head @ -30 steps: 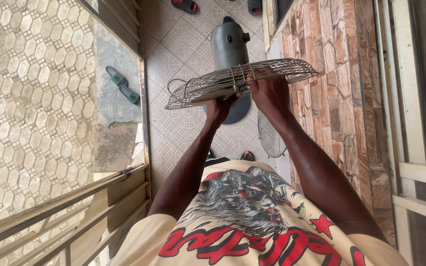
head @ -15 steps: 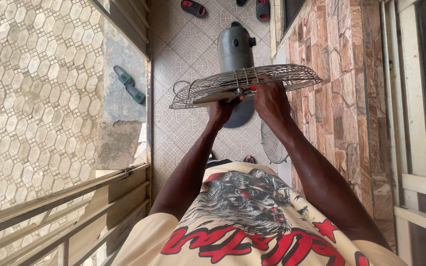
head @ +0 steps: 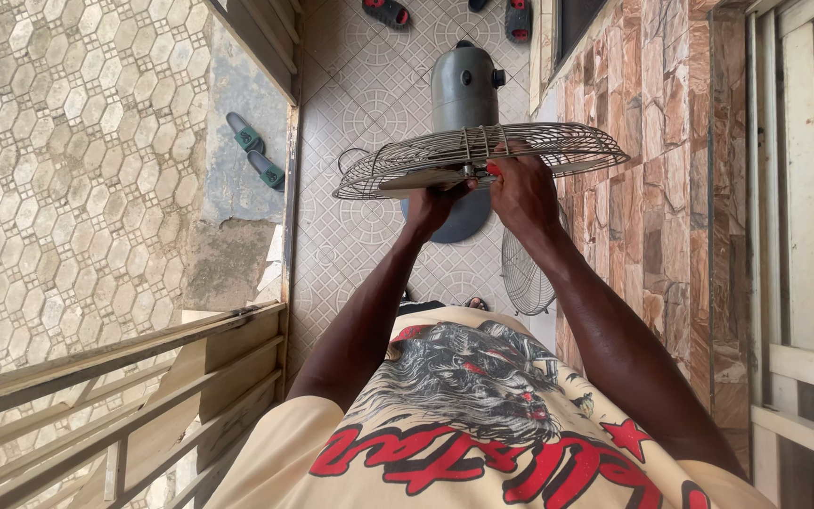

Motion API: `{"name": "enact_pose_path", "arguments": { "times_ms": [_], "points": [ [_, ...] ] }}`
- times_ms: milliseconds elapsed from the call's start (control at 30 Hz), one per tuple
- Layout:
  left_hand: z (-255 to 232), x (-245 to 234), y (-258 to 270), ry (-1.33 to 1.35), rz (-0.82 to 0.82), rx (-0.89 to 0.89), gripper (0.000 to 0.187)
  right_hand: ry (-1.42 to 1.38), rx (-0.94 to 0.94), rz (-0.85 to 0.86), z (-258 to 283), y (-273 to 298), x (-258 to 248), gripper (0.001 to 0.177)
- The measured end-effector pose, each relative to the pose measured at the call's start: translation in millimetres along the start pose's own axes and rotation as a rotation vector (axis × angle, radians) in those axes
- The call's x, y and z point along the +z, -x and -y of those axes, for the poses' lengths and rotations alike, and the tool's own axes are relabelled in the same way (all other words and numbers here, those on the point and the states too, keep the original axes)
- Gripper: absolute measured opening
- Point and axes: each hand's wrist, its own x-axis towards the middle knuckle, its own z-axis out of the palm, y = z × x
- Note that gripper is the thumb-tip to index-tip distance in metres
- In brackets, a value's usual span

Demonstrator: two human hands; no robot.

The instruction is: The person disassembles a standing electric fan by removing the front grille, then uses a screwdriver to detach the fan blades from the motor hub. The person places the removed parts on the floor.

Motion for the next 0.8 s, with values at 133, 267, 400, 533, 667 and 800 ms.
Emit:
{"name": "enact_pose_path", "arguments": {
  "times_ms": [133,267,400,533,667,800],
  "points": [
    [0,0,0,0.030,0.014,0.008,0.043,-0.022,-0.065,-0.120,9,3,-18,0.025],
    [5,0,-3,-0.045,0.024,-0.002,0.044,-0.263,-0.047,-0.175,27,18,-49,0.014],
    [13,0,-2,-0.055,0.040,0.065,0.046,-0.538,0.096,-0.230,43,21,-82,0.011],
    [22,3,-2,-0.120,-0.030,0.157,0.045,-0.042,-0.272,-0.265,53,-14,-105,0.017],
    [22,8,2,-0.322,-0.184,0.259,0.040,0.090,-0.521,-0.048,52,-62,-115,0.052],
    [12,1,6,-0.340,-0.222,0.221,0.038,-0.079,-0.488,0.127,51,-79,-107,0.033]
  ]
}}
